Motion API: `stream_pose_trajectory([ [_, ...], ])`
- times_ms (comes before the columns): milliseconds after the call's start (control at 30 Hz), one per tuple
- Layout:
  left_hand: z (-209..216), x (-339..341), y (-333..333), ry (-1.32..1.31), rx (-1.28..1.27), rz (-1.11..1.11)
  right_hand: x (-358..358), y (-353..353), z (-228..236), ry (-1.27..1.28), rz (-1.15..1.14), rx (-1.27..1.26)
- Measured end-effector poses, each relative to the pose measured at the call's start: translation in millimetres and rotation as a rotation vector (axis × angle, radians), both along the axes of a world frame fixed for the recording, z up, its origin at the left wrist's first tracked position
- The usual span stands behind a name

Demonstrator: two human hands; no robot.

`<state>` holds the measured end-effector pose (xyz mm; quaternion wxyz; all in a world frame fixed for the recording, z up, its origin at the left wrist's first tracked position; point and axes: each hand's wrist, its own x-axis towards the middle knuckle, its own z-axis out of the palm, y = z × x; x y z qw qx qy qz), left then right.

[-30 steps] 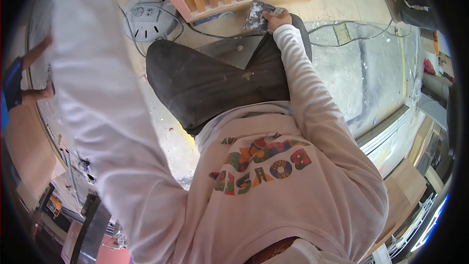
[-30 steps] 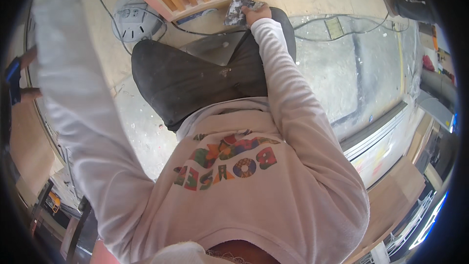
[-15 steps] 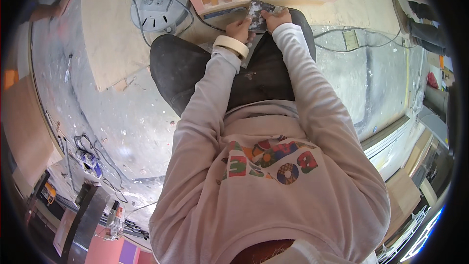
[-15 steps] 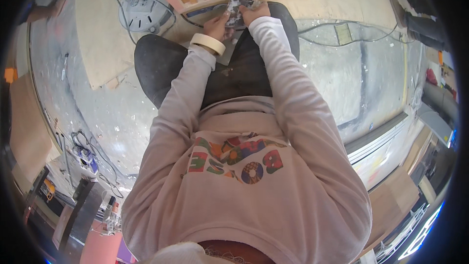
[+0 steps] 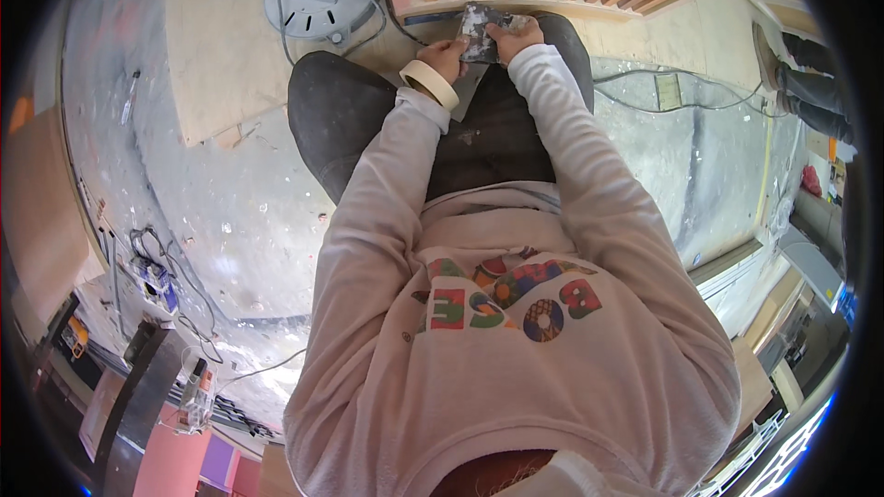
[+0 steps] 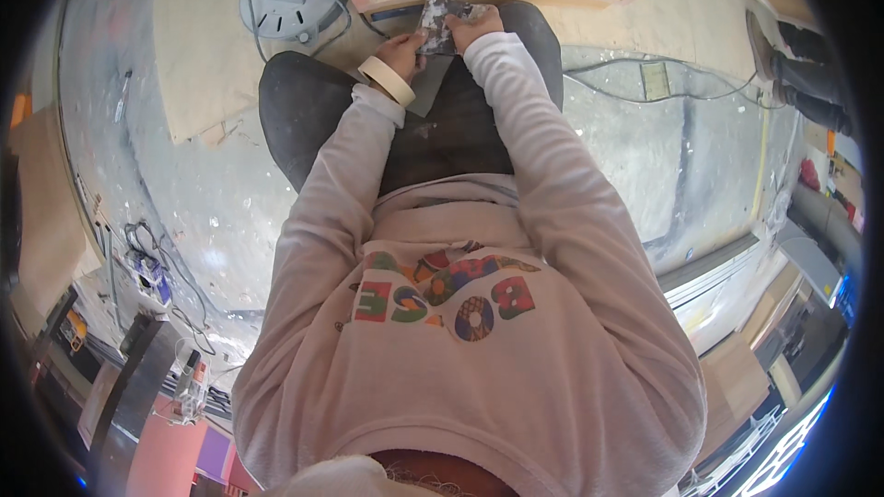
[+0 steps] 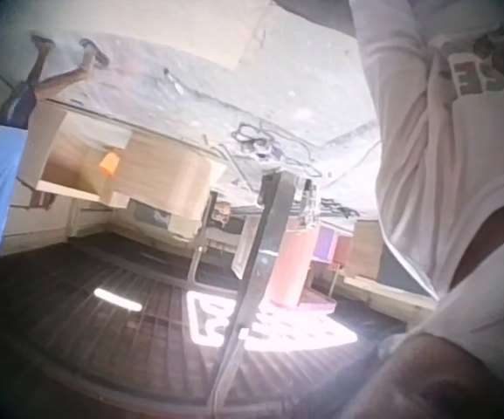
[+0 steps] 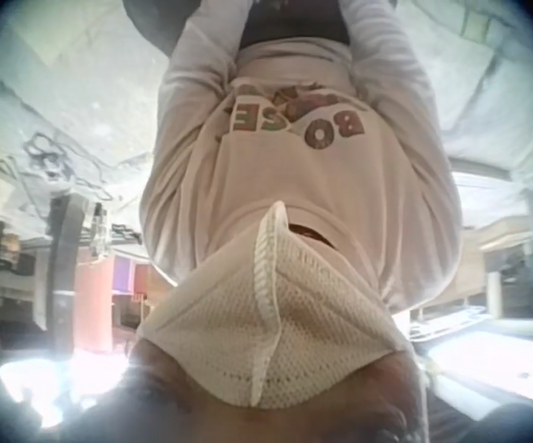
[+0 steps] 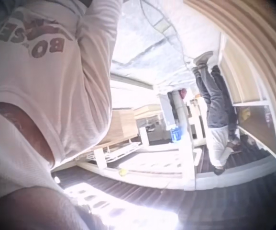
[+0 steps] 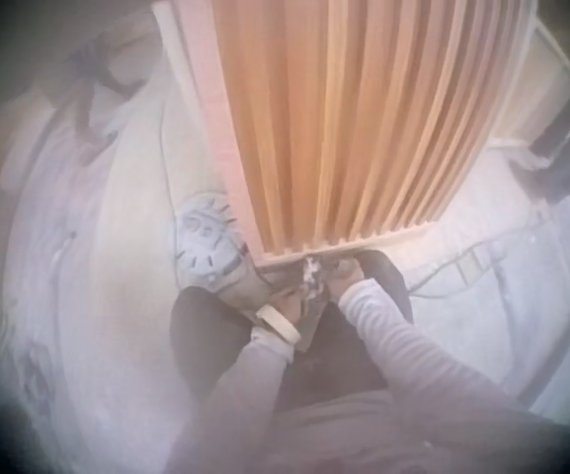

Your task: The recorder uses a scraper tool and their hands to apply and smooth wood veneer edging tape onto the side of a slatted wooden panel.

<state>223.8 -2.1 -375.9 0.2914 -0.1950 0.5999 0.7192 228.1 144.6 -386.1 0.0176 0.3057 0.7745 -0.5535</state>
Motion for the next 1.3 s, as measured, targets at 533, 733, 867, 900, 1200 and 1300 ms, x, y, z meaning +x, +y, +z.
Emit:
stream_pose_trajectory([
  [533,5,5,-32,-0.035,-0.169,0.167,-17,-28,-53,0.117,0.155,0.285],
  [733,20,14,-63,0.028,-0.174,0.212,-17,-61,28,-0.161,0.172,-0.232],
  [867,30,16,-68,0.081,-0.059,0.062,-4,-48,23,0.067,0.129,-0.257],
  [900,26,17,-71,0.094,-0.079,0.119,4,-49,28,0.185,0.148,-0.238],
  [1200,35,-46,-35,0.568,-1.379,-0.804,24,-22,55,0.145,0.097,-0.075],
  [1300,33,-37,-34,0.771,-1.243,-0.698,29,-17,40,0.201,0.085,0.009],
])
